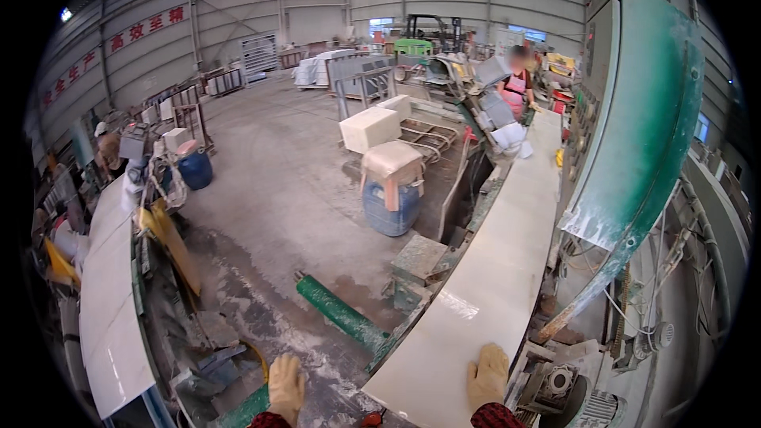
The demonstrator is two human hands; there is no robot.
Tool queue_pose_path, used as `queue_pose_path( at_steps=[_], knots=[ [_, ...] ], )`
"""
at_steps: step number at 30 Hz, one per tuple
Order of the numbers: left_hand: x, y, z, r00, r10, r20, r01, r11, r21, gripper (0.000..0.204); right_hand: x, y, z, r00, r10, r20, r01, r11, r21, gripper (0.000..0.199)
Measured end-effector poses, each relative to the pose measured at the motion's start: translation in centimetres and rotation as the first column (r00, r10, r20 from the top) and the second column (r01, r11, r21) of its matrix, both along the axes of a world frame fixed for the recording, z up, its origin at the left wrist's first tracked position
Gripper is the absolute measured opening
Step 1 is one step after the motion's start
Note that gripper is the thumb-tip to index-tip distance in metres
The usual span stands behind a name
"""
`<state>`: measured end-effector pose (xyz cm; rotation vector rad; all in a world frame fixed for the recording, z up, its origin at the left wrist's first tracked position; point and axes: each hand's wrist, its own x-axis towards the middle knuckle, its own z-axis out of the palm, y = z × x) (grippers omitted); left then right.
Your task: The person manually guides large white rectangular tiles through a conveyor belt polishing machine in a factory. They use both hands to steady the tiles as they move along the rollers and then remove the finished tiles from the end of the line.
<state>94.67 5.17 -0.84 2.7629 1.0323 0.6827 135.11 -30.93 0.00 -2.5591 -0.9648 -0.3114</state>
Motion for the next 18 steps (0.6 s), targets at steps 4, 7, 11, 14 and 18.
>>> queue_pose_path(
  at_steps=[4,7,11,14,18],
  knots=[
    [-13.0,-4.4,-4.0,0.994,0.035,-0.102,-0.041,0.997,-0.058,0.05,0.0,-0.1,-0.5,1.0,-0.007,-0.007,0.007,1.0,0.023,0.063],
    [-19.3,-10.3,-7.8,0.947,0.046,-0.317,-0.07,0.996,-0.064,0.062,0.1,-0.1,-0.7,0.999,0.009,0.038,-0.011,0.999,0.052,0.06],
    [-24.2,-16.7,-11.9,0.893,0.179,-0.412,-0.355,0.843,-0.403,0.062,-2.4,1.0,0.1,0.954,0.284,0.101,-0.288,0.957,0.035,0.056],
    [-26.6,-19.9,-14.0,0.836,0.309,-0.453,-0.528,0.678,-0.512,0.063,-8.1,3.9,1.1,0.81,0.586,0.004,-0.586,0.81,-0.015,0.056],
    [-28.3,-21.2,-16.1,0.78,0.444,-0.44,-0.625,0.542,-0.562,0.064,-13.2,12.0,2.8,0.622,0.774,0.117,-0.781,0.625,0.012,0.044]
  ],
)
